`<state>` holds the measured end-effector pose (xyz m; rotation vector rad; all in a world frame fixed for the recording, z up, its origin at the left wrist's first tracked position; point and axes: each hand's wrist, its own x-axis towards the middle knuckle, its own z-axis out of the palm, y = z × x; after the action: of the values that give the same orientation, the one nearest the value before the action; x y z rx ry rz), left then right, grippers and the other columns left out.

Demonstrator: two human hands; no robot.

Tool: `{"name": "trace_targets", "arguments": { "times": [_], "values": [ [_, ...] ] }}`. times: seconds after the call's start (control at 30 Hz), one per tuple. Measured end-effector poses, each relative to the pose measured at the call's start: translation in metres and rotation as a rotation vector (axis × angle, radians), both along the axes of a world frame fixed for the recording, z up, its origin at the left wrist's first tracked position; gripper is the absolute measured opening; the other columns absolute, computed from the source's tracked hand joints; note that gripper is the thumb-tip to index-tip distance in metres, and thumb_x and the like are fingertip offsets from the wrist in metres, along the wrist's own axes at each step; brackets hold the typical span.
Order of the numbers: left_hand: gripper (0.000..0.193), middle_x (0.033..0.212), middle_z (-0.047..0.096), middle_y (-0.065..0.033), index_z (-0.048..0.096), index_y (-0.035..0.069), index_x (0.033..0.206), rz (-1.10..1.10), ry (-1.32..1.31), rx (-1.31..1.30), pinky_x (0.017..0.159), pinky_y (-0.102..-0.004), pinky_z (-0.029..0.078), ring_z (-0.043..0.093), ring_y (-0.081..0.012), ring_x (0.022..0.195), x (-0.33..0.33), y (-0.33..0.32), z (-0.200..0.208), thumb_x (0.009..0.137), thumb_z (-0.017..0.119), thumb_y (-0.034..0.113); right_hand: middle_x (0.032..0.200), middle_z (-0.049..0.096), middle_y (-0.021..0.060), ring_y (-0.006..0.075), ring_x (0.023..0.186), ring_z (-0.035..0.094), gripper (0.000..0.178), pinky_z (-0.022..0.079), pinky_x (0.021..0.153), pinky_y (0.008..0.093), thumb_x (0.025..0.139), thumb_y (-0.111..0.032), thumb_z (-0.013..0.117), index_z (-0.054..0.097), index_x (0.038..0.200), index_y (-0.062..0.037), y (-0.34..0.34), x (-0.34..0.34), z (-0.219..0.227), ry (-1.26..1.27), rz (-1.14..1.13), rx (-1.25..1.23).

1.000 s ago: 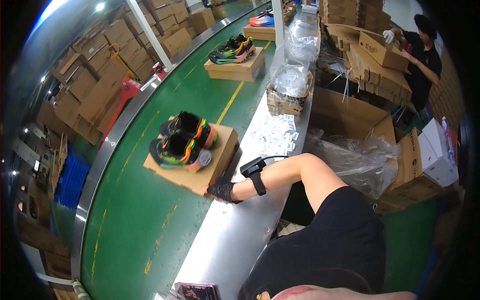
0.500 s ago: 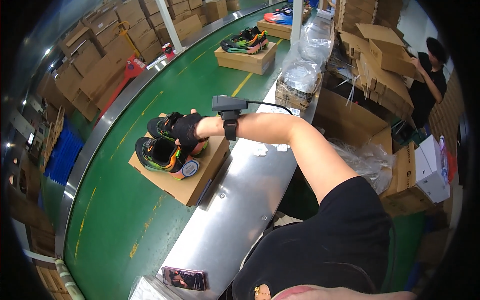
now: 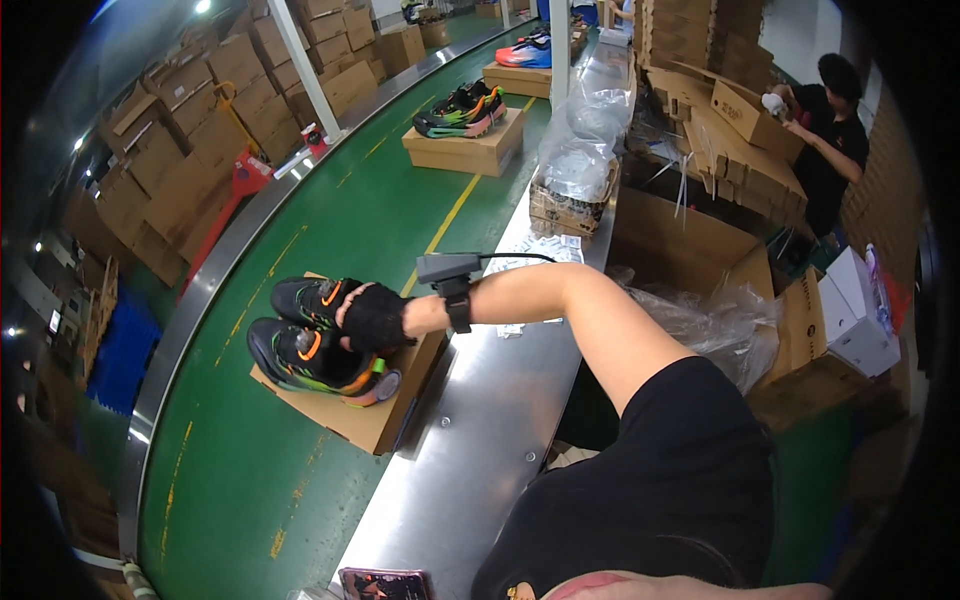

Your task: Packing pairs of shoes and tissue paper into boxes on a conveyor belt in a factory setting.

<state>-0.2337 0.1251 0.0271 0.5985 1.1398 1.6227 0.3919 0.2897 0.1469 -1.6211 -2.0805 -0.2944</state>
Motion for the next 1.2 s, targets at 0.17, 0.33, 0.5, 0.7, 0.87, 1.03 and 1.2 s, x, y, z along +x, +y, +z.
{"name": "trace_targets", "arguments": {
  "times": [0.17,0.33,0.5,0.7,0.87,1.03,1.2],
  "values": [
    [0.040,0.114,0.042,-0.0157,0.041,0.007,0.118,-0.271,0.040,0.250,0.090,-0.0521,0.032,0.040,-0.0316,0.102,0.068,0.000,0.063,0.085,0.039,0.030,0.053,0.052,0.0111,0.0292,0.057,0.055,0.021,0.043,0.050,0.0369,0.057,-0.030,0.058,0.055,0.054,-0.0091,-0.059,0.021,0.004,0.047,0.373,0.249],
    [0.050,0.127,0.036,-0.0166,0.031,0.007,0.125,-0.093,0.220,-0.085,0.099,-0.0538,0.024,0.033,-0.0301,0.118,0.140,0.032,0.107,0.085,0.042,0.034,0.047,0.049,0.0019,0.0205,0.051,0.052,0.021,0.044,0.052,0.0391,0.049,-0.031,0.060,0.049,0.046,-0.0133,-0.119,-0.002,-0.030,-0.148,0.682,0.284],
    [0.071,0.130,0.034,-0.0186,0.021,0.002,0.133,-0.489,0.297,-0.180,0.100,-0.0458,0.026,0.029,-0.0300,0.123,0.222,0.078,0.133,0.083,0.052,0.042,0.051,0.053,0.0026,0.0229,0.055,0.053,0.020,0.040,0.048,0.0353,0.054,-0.030,0.060,0.052,0.050,-0.0121,-0.141,-0.006,-0.058,-0.162,0.876,0.150],
    [0.046,0.100,0.053,-0.0091,0.046,0.004,0.109,-0.703,0.369,-0.294,0.071,-0.0361,0.044,0.052,-0.0245,0.088,0.312,0.150,0.061,0.080,0.057,0.038,0.056,0.055,0.0121,0.0272,0.055,0.057,0.020,0.043,0.050,0.0363,0.057,-0.026,0.061,0.057,0.056,-0.0069,-0.124,-0.001,-0.007,0.098,0.651,-0.473],
    [0.051,0.099,0.055,-0.0091,0.043,0.002,0.112,-0.845,0.471,-0.377,0.066,-0.0373,0.047,0.056,-0.0229,0.082,0.364,0.178,0.046,0.080,0.058,0.038,0.076,0.061,0.0181,0.0266,0.075,0.061,0.025,0.047,0.065,0.0383,0.061,-0.026,0.064,0.064,0.079,-0.0076,-0.067,0.015,-0.033,0.336,0.387,-0.474],
    [0.053,0.096,0.056,-0.0084,0.037,0.002,0.120,-0.796,0.497,-0.060,0.039,-0.0199,0.041,0.058,-0.0149,0.058,0.397,0.179,0.086,0.083,0.056,0.034,0.135,0.023,0.0188,0.0374,0.124,0.025,0.088,0.023,0.087,0.0650,0.055,-0.025,0.073,0.029,0.130,-0.0142,-0.032,-0.011,-0.087,-0.098,-0.023,-0.107],
    [0.053,0.073,0.052,-0.0023,0.042,0.001,0.116,-0.726,0.272,-0.090,0.032,-0.0224,0.037,0.049,-0.0076,0.046,0.395,0.195,0.110,0.087,0.041,0.046,0.138,0.019,0.0191,0.0351,0.128,0.019,0.098,0.018,0.089,0.0684,0.051,-0.020,0.076,0.024,0.133,-0.0150,-0.023,-0.009,-0.053,0.287,0.000,-0.394]
  ]
}}
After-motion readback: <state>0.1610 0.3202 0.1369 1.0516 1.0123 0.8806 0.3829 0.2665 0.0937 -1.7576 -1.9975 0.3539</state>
